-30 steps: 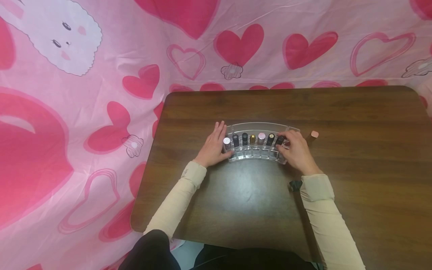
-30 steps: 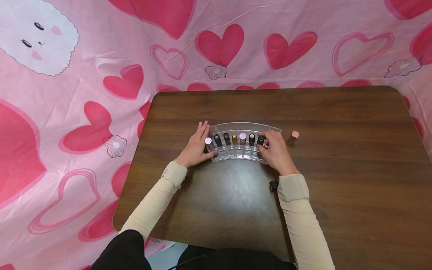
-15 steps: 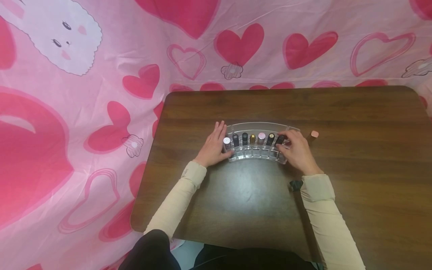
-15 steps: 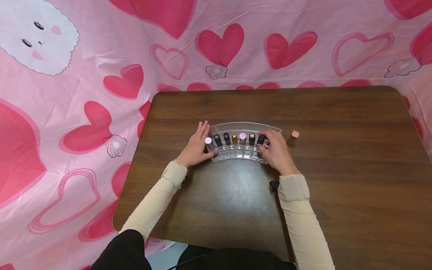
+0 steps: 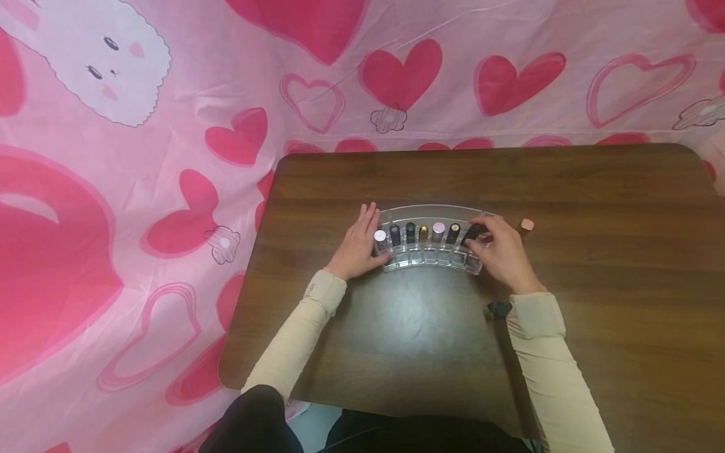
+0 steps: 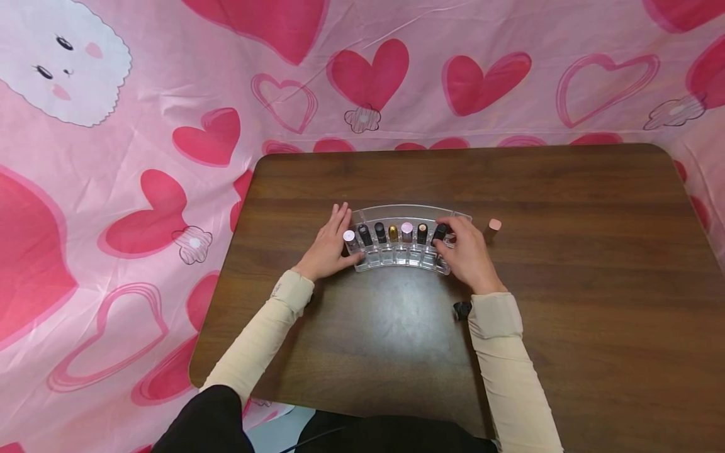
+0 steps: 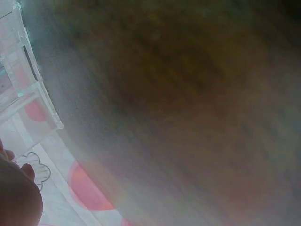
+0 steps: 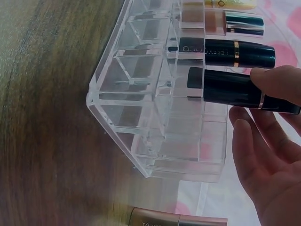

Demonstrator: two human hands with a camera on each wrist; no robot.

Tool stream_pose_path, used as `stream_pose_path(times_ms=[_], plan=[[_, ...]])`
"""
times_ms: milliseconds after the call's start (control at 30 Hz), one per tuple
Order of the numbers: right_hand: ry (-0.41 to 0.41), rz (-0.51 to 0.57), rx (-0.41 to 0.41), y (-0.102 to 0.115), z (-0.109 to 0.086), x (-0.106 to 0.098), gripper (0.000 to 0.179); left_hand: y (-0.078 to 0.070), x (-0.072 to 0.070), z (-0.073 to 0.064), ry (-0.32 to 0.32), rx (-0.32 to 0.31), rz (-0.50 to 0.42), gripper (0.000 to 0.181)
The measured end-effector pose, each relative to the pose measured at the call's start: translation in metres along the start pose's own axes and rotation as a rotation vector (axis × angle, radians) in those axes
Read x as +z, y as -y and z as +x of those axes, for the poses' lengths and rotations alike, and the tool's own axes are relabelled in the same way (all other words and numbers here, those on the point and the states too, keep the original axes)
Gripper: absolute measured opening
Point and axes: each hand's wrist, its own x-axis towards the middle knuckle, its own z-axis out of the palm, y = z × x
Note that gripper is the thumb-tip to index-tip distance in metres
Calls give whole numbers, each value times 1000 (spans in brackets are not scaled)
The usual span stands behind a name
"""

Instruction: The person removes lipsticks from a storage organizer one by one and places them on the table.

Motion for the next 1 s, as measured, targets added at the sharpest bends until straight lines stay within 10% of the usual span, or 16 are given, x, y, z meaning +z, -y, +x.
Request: stream_pose_path(times_ms=[1000], plan=[[-41,53,-18,8,-4,-12,47,1,1,1,-3,2,-1,103]])
